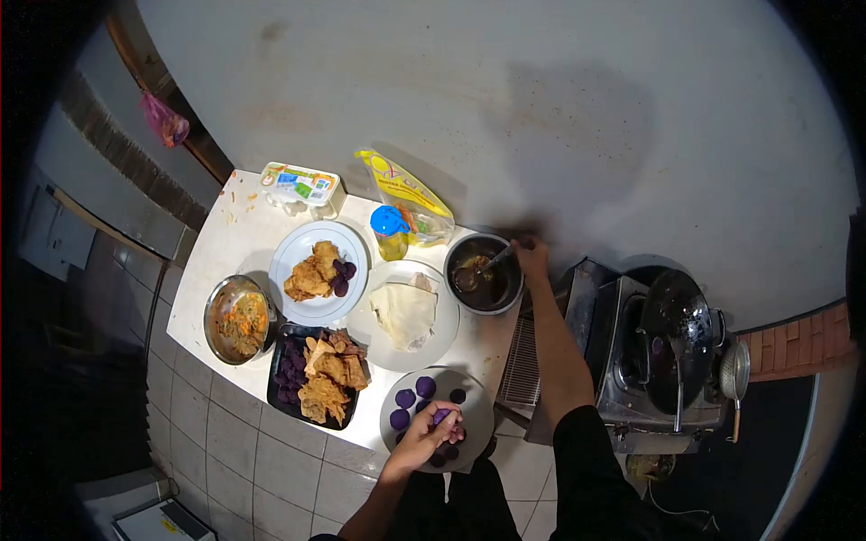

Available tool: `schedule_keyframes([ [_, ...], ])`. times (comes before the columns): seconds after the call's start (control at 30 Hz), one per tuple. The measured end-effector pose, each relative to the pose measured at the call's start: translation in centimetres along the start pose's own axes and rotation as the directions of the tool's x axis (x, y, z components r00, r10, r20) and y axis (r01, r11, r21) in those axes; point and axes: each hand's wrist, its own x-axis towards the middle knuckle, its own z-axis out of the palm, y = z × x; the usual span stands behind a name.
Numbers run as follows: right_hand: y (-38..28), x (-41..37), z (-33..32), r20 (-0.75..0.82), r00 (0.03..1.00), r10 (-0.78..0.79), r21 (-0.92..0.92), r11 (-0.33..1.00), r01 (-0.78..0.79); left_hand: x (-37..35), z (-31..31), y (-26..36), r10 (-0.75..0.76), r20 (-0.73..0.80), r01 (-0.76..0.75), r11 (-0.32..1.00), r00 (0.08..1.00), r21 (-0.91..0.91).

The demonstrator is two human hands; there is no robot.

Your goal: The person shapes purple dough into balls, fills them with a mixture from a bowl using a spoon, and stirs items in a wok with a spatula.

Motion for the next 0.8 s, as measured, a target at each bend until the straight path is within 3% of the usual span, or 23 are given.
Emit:
schedule_keyframes([
  [0.13, -0.3, 0.3, 0.5, -0.027, 1.0, -0.013, 0.077, 0.997, 0.015, 1.2, -0.2, 0.4, 0.0, 0.006, 0.001, 0.998, 1.0, -0.068],
  [0.23, -0.8, -0.7, 0.6, 0.001, 0.982, -0.191, 0.035, 0.981, 0.191, 1.8, -0.3, 0.6, 0.0, -0.011, -0.001, 0.996, 1.0, -0.085],
  [0.43, -4.0, -4.3, -0.1, -0.038, 0.983, -0.181, 0.112, 0.977, 0.184, 2.4, -0.4, 0.3, 0.013, 0.013, -0.011, 0.994, 1.0, -0.11],
  [0.53, -3.0, -4.5, -0.1, 0.093, 0.98, -0.176, 0.149, 0.976, 0.161, 2.2, -0.4, 0.6, 0.014, 0.008, -0.014, 0.999, 1.0, -0.038],
  [0.73, -6.0, -8.6, -2.4, 0.287, 0.885, -0.367, -0.034, 0.919, 0.392, 2.0, -0.4, 0.6, 0.012, 0.037, -0.013, 1.0, 0.999, 0.012],
  [0.8, -6.7, -9.8, -3.0, 0.289, 0.863, -0.414, 0.024, 0.904, 0.426, 2.0, -0.4, 0.5, -0.003, 0.051, 0.003, 1.0, 0.999, -0.003],
])
